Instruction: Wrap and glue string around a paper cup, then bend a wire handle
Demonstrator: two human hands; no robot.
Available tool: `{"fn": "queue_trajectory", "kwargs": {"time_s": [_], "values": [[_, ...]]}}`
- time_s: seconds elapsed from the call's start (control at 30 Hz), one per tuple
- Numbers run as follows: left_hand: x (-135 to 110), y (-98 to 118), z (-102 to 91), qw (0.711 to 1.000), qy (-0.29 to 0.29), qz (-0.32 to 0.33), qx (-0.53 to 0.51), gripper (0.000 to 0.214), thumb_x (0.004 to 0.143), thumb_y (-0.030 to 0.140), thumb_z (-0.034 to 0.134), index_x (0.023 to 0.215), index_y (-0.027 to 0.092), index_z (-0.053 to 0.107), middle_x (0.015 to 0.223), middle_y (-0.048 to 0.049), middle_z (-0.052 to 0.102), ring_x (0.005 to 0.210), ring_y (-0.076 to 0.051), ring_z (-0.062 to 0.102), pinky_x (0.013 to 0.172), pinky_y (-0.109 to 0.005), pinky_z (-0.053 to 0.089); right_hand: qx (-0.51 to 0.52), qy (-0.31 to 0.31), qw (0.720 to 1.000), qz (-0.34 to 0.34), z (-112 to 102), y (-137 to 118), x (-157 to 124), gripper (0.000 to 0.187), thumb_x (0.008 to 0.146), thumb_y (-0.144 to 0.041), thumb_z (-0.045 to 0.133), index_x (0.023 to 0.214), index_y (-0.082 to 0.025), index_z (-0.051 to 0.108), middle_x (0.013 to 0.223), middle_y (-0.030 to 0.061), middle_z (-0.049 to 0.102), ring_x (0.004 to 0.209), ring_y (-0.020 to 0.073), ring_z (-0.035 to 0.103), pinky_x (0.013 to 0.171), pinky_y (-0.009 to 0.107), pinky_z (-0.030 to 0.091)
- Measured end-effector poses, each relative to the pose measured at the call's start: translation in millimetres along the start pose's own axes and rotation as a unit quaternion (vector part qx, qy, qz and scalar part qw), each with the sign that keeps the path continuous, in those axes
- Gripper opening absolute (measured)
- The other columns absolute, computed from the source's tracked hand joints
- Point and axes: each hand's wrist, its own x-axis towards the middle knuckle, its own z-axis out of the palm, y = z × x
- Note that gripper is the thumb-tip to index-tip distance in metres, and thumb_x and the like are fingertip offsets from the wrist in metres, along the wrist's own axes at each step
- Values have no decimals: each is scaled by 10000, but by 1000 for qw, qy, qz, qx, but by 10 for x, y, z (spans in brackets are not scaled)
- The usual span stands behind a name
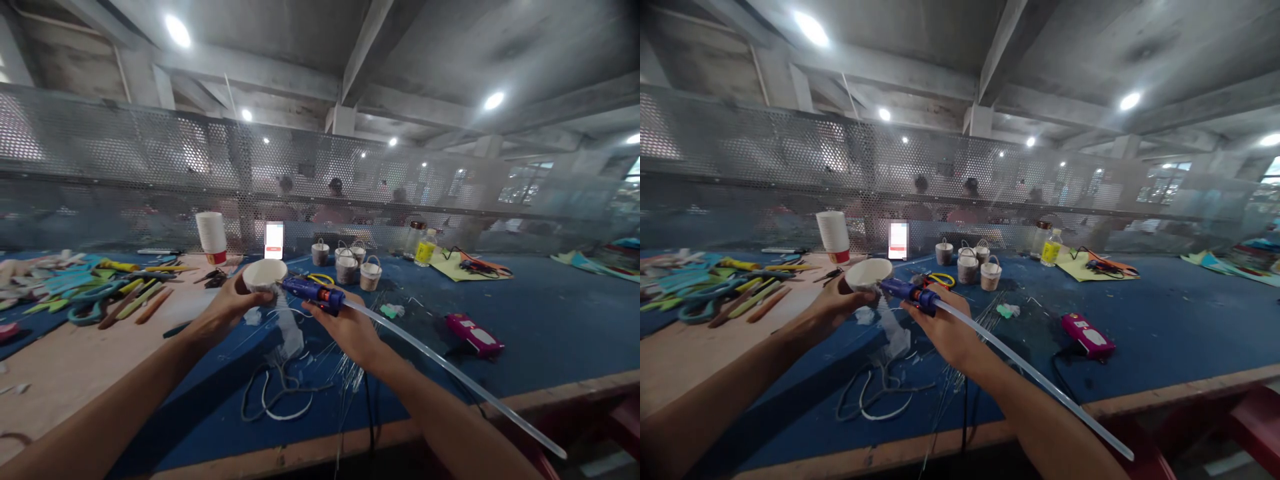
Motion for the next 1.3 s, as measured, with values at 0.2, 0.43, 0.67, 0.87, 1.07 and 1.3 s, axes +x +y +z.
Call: {"fn": "queue_trajectory", "kwargs": {"time_s": [0.2, 0.43, 0.67, 0.87, 1.07, 1.3], "values": [[9, 44, -5, 996, 40, 37, 72, 764, 550, 312, 919, 1248, 203, 629, 1166, -91, 718, 1032, -274, 673, 812, -311, 557, 27, -14, 999, 22, -7, 2, 1, 215, 898, -416, 659, 1019, -245, 706, 957, 46, 752, 870, 245, 710, 797, 364, 555], [-2, 89, -7, 977, 74, 100, 170, 789, 597, 364, 894, 1293, 203, 559, 1257, -101, 647, 1182, -318, 604, 945, -379, 528, 41, 2, 999, 34, -26, -20, 28, 254, 885, -437, 678, 1042, -239, 708, 975, 50, 759, 890, 256, 715, 814, 377, 557], [-40, 88, 28, 940, 96, 185, 269, 683, 680, 365, 835, 1289, 220, 561, 1310, -99, 615, 1196, -323, 587, 1001, -424, 486, -6, 3, 999, 35, -25, -8, 28, 215, 886, -452, 676, 933, -245, 710, 926, 45, 755, 812, 247, 708, 748, 361, 551], [-89, 124, 52, 905, 112, 243, 330, 611, 708, 322, 819, 1272, 252, 595, 1299, -97, 616, 1213, -348, 560, 1066, -458, 411, -74, 1, 997, 31, -18, 10, 19, 243, 904, -475, 647, 854, -237, 659, 811, 39, 720, 719, 223, 675, 640, 325, 482], [-104, 123, 55, 873, 108, 283, 381, 605, 717, 239, 803, 1286, 285, 603, 1304, -82, 624, 1236, -362, 537, 1094, -475, 370, -83, -6, 996, 26, -32, 11, 5, 265, 926, -493, 602, 889, -234, 644, 841, 32, 721, 693, 200, 653, 604, 305, 444], [-129, 112, 56, 861, 90, 288, 409, 607, 728, 257, 790, 1303, 321, 604, 1352, -62, 616, 1286, -370, 507, 1127, -492, 347, -102, 0, 994, 37, -31, 28, 4, 280, 925, -521, 596, 883, -247, 641, 825, 29, 722, 694, 205, 662, 592, 305, 420]]}}
